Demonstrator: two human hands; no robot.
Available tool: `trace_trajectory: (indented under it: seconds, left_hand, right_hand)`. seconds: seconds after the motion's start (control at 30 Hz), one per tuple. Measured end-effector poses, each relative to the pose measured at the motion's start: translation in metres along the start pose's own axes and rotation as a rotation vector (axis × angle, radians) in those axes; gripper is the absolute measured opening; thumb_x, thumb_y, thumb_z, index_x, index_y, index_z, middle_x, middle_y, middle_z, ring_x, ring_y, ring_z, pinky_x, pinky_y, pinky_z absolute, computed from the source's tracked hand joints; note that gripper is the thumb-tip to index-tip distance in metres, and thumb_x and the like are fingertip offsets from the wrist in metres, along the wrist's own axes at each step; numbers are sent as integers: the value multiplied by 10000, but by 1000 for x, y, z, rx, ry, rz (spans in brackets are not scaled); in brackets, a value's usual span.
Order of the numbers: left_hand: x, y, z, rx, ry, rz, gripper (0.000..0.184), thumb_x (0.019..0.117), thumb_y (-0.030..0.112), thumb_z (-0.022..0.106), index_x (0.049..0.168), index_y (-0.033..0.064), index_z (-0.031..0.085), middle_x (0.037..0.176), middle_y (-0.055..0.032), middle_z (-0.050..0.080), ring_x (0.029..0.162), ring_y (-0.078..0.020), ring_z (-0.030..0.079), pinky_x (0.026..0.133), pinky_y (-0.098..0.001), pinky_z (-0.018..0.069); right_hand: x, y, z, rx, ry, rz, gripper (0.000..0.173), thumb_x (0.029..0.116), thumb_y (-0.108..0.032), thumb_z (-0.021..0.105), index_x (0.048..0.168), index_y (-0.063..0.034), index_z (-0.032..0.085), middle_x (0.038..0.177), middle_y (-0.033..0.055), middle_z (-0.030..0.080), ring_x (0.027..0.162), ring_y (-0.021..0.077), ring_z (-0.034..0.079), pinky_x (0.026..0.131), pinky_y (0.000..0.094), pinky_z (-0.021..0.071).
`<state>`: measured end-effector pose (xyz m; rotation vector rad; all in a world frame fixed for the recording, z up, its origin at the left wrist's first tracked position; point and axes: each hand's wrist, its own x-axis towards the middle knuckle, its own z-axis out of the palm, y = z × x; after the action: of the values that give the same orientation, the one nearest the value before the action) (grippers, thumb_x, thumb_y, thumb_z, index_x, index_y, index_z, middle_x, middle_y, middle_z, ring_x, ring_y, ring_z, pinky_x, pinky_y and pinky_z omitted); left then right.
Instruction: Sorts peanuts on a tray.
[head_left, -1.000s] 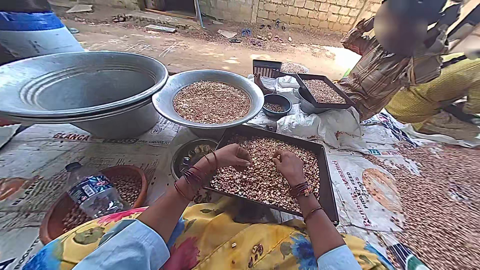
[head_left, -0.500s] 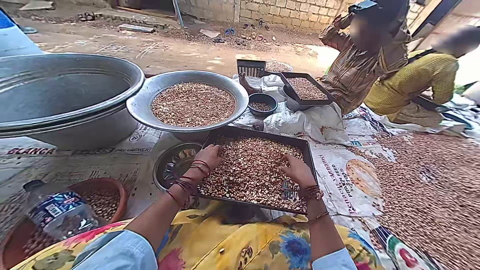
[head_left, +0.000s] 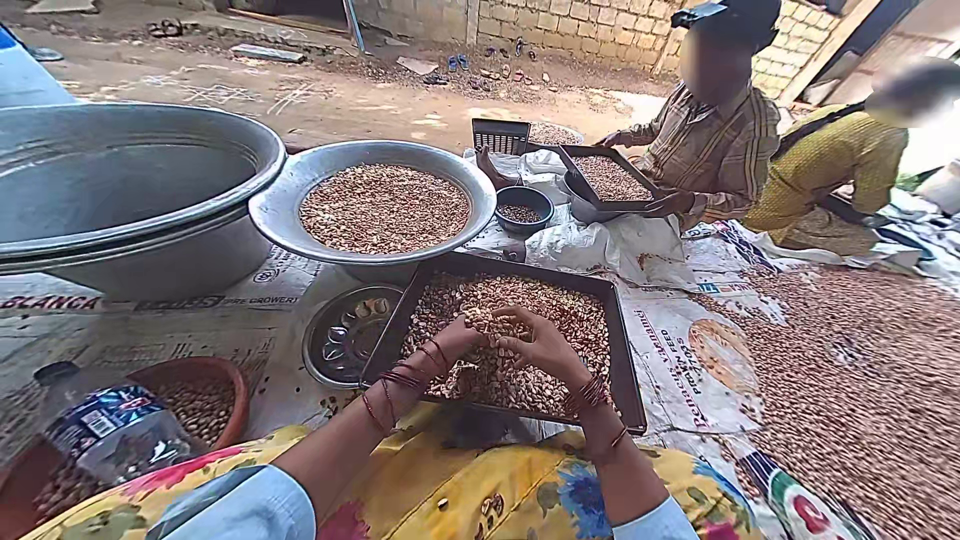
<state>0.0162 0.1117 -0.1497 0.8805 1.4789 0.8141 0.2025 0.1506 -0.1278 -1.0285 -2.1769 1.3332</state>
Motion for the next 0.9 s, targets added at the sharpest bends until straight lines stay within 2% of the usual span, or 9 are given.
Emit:
trace_trajectory:
  seconds: [0.03,0.1,0.17,0.27,0.37,0.63,0.7,0.8,0.9]
  left_hand:
    - [-3,6,-3,-40,20,15,659,885,-84,640,1473,4,354,1192,-188,588,953,-212,632,800,-371,552]
    - [-9,17,-13,-25,7,133,593,876,-129,605,1428,-16,419,1167,-168,592,915,-177,627,779,-338,549]
    - [-12,27,-25,38,-44,305,523,867,-168,541,1364,-6,518,1168,-118,623,895,-119,642,759,-290,561]
    - [-16,38,-42,130,-63,459,507,884,-149,458,1329,58,583,1212,-66,650,911,-86,643,752,-271,540]
    - [-28,50,-51,145,0,447,455,952,-118,445,1339,84,574,1208,-63,684,875,-116,698,705,-287,587]
    - [-22,47,-67,355,93,418,343,1031,36,518,1358,100,601,1342,-109,631,1046,-194,694,906,-401,571]
    - [-19,44,-66,441,72,432,333,1037,81,529,1361,99,606,1345,-112,638,1099,-213,679,963,-433,537]
    - [-17,41,-67,512,63,458,313,1041,123,546,1343,95,624,1314,-110,658,1105,-223,676,986,-461,519]
    - [-19,43,-66,536,63,461,298,1048,134,545,1329,95,636,1298,-102,671,1117,-220,674,1003,-471,507]
  right_hand:
    - [1,-2,-8,-8,64,8,377,984,-77,644,1360,-82,610,1309,111,658,919,166,722,724,353,614]
    - [7,-1,-28,-193,219,69,246,1001,-139,623,1233,-95,692,1145,65,726,850,140,720,728,344,598]
    - [18,1,-45,-408,304,207,224,1010,-216,616,1173,-126,740,1088,59,749,973,205,700,868,459,526]
    - [37,7,-53,-578,313,379,257,1017,-309,612,1174,-161,750,1105,72,750,1060,262,689,910,542,492]
    - [53,11,-46,-650,295,458,308,1009,-368,619,1178,-144,745,1149,117,734,1101,310,677,919,573,487]
    - [63,23,-41,-636,276,504,306,988,-345,634,1177,-127,736,1131,126,731,1081,312,677,913,584,481]
    - [52,15,-49,-536,228,394,277,994,-328,648,1147,-114,735,1026,91,735,942,251,681,838,511,502]
    - [23,6,-55,85,5,-13,88,986,-142,638,994,-76,696,754,-76,666,604,3,587,571,192,506]
    - [8,4,-57,15,20,-48,62,955,-91,680,986,-57,722,802,-50,712,663,19,649,639,207,560]
